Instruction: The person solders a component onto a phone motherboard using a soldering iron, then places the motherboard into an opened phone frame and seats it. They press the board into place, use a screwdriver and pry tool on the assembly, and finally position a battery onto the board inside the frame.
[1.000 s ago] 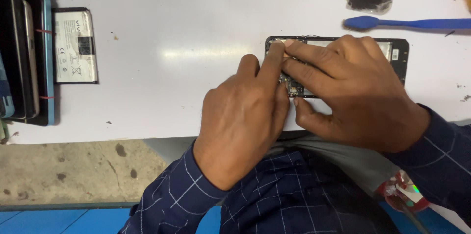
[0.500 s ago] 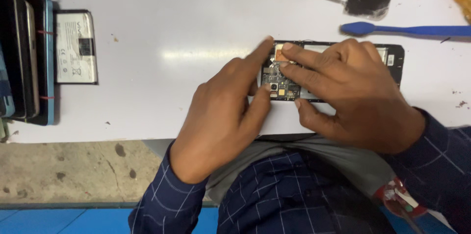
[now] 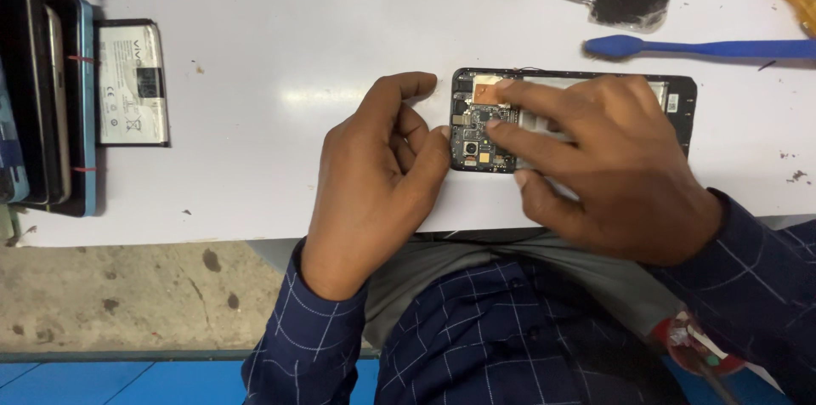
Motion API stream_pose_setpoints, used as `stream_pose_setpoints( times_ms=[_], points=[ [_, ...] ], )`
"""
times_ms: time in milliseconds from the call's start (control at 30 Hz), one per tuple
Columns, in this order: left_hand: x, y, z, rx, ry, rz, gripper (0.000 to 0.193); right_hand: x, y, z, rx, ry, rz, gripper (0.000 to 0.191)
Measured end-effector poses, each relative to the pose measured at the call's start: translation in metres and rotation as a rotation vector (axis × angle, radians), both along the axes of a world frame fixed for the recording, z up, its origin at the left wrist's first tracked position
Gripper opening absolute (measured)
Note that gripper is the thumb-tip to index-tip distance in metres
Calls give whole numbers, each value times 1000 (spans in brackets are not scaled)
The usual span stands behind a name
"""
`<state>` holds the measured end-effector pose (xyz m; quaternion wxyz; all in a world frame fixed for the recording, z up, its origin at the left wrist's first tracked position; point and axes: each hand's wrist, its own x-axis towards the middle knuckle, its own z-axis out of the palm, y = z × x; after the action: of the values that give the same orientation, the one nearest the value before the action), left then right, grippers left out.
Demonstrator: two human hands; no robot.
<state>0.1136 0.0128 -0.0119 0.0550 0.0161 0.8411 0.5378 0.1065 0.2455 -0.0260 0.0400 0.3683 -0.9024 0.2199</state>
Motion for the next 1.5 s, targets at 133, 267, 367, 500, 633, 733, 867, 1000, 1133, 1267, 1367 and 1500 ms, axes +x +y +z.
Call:
stream_pose_setpoints(
  times_ms=[133,267,367,500,633,733,867,1000,1133,1267,1367,1500],
  points=[
    [-5,4,-3,-30,-14,56,25,1,3,-2,-87,-37,-48,40],
    [-15,4,-2,-27,-124,56,21,2,3,-3,-74,-30,-54,40],
    [-21,3,0,-15,-166,26,18,2,3,-3,-72,-17,-54,39],
    [-27,2,2,63,-244,-13,11,2,1,-2,-51,9,-41,39],
    [-32,2,4,78,-317,-28,10,1,0,0,-62,-4,-52,39],
    [-33,2,5,71,-339,-20,12,0,1,4,-197,-23,-77,34],
    [-32,3,2,95,-279,-36,9,-2,4,13,-284,-109,-160,31],
    [-29,2,-1,118,-249,-41,12,-15,9,22,-128,33,-116,30],
    [-28,0,-2,118,-238,-45,15,-28,9,27,-37,128,-64,26],
    [-33,-1,-6,-141,-4,-55,18,-37,4,23,24,168,-22,24],
    [-48,1,-10,-230,345,-123,23,-39,3,19,57,208,11,24],
    [-88,4,-9,-252,370,-350,24,-44,5,15,90,228,53,26]
  ],
)
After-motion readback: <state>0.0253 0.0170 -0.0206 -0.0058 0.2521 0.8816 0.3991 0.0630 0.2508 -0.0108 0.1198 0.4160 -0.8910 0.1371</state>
